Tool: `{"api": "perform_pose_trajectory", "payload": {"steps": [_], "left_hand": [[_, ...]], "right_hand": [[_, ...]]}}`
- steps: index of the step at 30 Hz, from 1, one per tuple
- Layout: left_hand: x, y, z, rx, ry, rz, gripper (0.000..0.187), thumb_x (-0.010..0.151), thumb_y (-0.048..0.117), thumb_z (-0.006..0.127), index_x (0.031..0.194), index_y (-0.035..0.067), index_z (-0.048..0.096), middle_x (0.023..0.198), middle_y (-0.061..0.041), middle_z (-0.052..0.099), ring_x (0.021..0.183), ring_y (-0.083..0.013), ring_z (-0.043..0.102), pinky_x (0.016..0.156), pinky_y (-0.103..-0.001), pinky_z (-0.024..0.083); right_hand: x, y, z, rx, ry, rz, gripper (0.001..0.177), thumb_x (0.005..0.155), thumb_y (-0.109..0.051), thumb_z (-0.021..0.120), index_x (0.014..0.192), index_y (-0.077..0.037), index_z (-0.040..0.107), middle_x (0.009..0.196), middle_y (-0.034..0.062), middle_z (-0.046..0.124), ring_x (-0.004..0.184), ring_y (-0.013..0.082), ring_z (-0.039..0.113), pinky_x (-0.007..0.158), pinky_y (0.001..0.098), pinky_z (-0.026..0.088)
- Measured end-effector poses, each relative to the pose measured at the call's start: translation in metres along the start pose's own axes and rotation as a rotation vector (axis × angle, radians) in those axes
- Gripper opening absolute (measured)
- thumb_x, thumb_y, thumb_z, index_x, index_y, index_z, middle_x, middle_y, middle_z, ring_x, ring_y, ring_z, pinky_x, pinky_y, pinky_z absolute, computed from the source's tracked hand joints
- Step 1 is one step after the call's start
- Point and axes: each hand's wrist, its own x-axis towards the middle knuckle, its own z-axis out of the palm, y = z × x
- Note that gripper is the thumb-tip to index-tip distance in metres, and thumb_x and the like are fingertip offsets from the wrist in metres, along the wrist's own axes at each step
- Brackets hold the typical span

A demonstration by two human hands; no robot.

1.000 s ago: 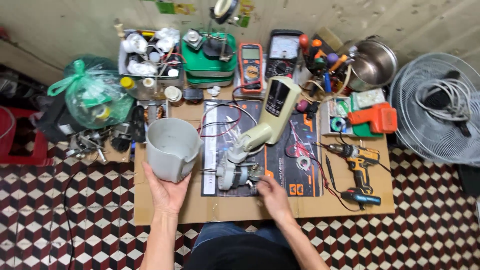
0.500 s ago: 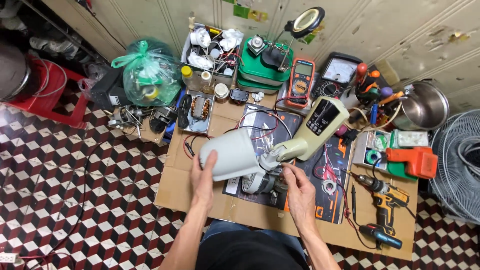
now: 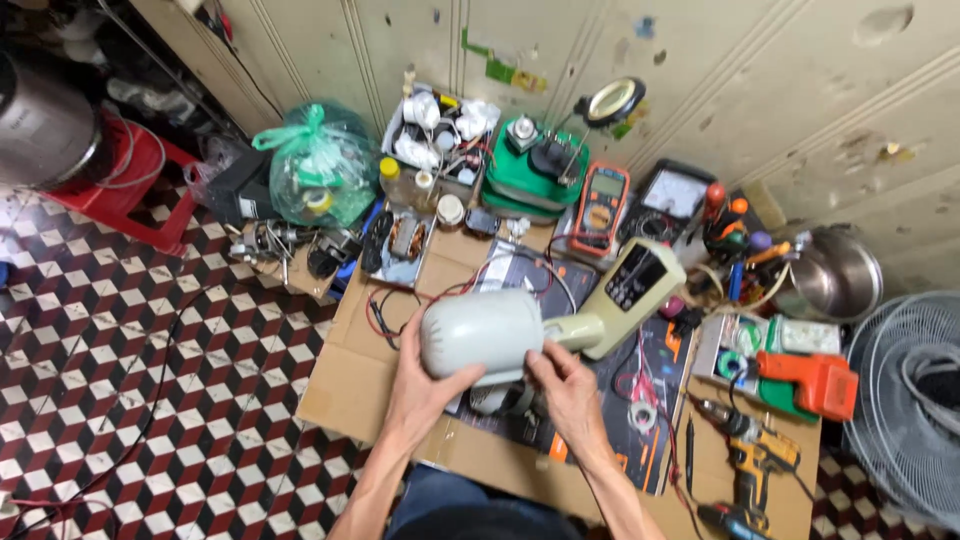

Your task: The person disassembles a handheld electric device, likely a fan, by removing the outer casing and internal components. They use a power drill to remove screws and a cloth to wipe the interior and exterior surfaces of the device parts.

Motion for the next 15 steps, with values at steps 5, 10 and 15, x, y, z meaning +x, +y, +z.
{"api": "perform_pose_trajectory", "payload": {"steps": [5,10,15], "left_hand": [[-0.003,-0.016,-0.017,0.007,0.107,-0.055,0.113,0.063,0.019,0.091,0.153,0.002,0.026,0.143,-0.019,0.051,0.128,-0.026,0.057,0.105,-0.038,0.049],[0.008,-0.014,-0.023,0.245,0.288,-0.142,0.116,0.057,0.019,0.094,0.152,0.003,0.03,0.142,-0.019,0.051,0.127,-0.0276,0.056,0.104,-0.04,0.048],[0.044,-0.017,-0.018,0.348,0.284,-0.165,0.12,0.051,0.019,0.098,0.151,0.006,0.033,0.137,-0.019,0.05,0.125,-0.0282,0.055,0.103,-0.041,0.048]], "right_hand": [[0.063,-0.003,-0.006,-0.325,-0.328,-0.03,0.034,0.099,-0.028,0.06,0.113,0.0,0.073,0.086,-0.0036,0.066,0.079,0.0092,0.063,0.075,0.0255,0.052],[0.205,0.032,0.005,-0.538,0.128,-0.185,0.03,0.095,-0.025,0.061,0.112,-0.003,0.073,0.084,0.0171,0.074,0.077,0.0259,0.07,0.072,0.0389,0.055],[0.314,0.087,0.023,-0.671,0.327,-0.172,0.026,0.089,-0.022,0.069,0.103,-0.003,0.077,0.091,0.0228,0.074,0.084,0.0368,0.072,0.077,0.0445,0.055]]}}
